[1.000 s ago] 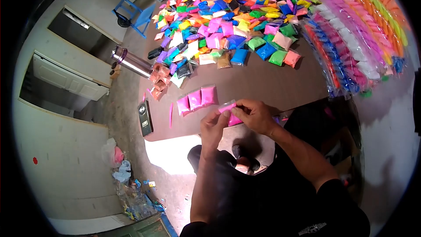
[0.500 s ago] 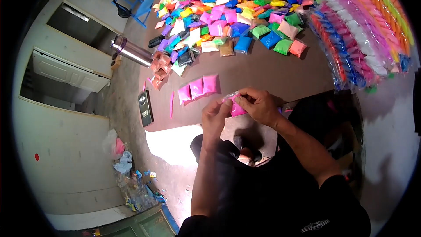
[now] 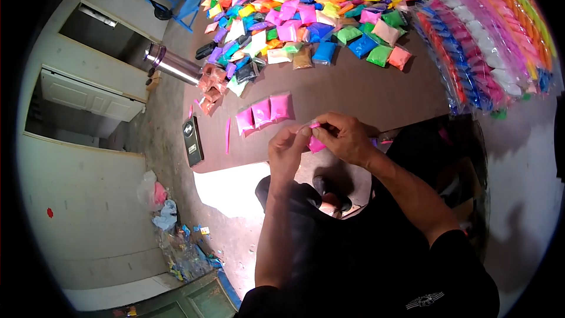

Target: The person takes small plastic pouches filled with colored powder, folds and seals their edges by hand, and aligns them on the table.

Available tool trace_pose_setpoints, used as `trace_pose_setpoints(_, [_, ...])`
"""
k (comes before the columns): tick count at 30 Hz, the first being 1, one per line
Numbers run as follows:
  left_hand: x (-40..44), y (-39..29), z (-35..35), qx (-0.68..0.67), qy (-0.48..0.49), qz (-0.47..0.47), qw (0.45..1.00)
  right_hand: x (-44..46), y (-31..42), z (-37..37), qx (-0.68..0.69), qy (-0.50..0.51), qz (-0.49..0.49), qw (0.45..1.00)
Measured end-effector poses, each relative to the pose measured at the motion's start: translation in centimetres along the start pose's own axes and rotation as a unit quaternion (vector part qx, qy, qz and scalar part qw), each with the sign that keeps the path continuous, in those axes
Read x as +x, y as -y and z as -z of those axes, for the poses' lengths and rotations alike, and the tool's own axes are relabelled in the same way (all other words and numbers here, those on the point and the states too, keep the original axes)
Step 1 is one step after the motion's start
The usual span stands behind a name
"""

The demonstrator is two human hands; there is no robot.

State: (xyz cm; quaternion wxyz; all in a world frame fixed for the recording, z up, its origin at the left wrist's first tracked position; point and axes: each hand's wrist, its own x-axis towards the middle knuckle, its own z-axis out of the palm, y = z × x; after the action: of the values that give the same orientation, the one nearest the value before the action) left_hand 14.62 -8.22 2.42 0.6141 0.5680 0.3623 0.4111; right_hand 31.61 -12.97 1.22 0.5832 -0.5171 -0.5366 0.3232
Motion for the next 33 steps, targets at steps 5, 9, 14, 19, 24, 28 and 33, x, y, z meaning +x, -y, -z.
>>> trace_pose_setpoints(5, [0.0,-0.2,0.0,-0.001,0.004,0.004,1.0,0.0,0.6,0.1,-0.01,0.006,-0.007,1.0])
trace_pose_setpoints(9, [-0.1,-1.1,-0.8,0.011,-0.002,0.005,1.0,0.3,0.2,-0.3,0.039,-0.01,-0.011,0.999])
trace_pose_setpoints(14, [0.1,-0.4,-0.4,0.05,0.016,0.013,0.999,0.3,0.2,0.1,0.057,-0.019,-0.042,0.997])
trace_pose_setpoints(19, [-0.1,-0.7,-0.3,0.034,0.012,0.005,0.999,0.2,0.9,0.0,-0.005,-0.002,-0.005,1.0])
trace_pose_setpoints(24, [-0.1,-1.0,-0.9,0.061,-0.004,0.017,0.998,0.3,-0.3,-0.3,0.046,-0.021,-0.013,0.999])
trace_pose_setpoints(28, [-0.2,-1.0,-0.9,0.054,0.015,0.017,0.998,0.2,-0.3,-0.2,0.054,-0.028,-0.012,0.998])
trace_pose_setpoints(33, [0.0,-0.4,0.1,0.024,0.03,0.018,0.999,0.3,0.2,0.0,0.044,-0.01,-0.03,0.999])
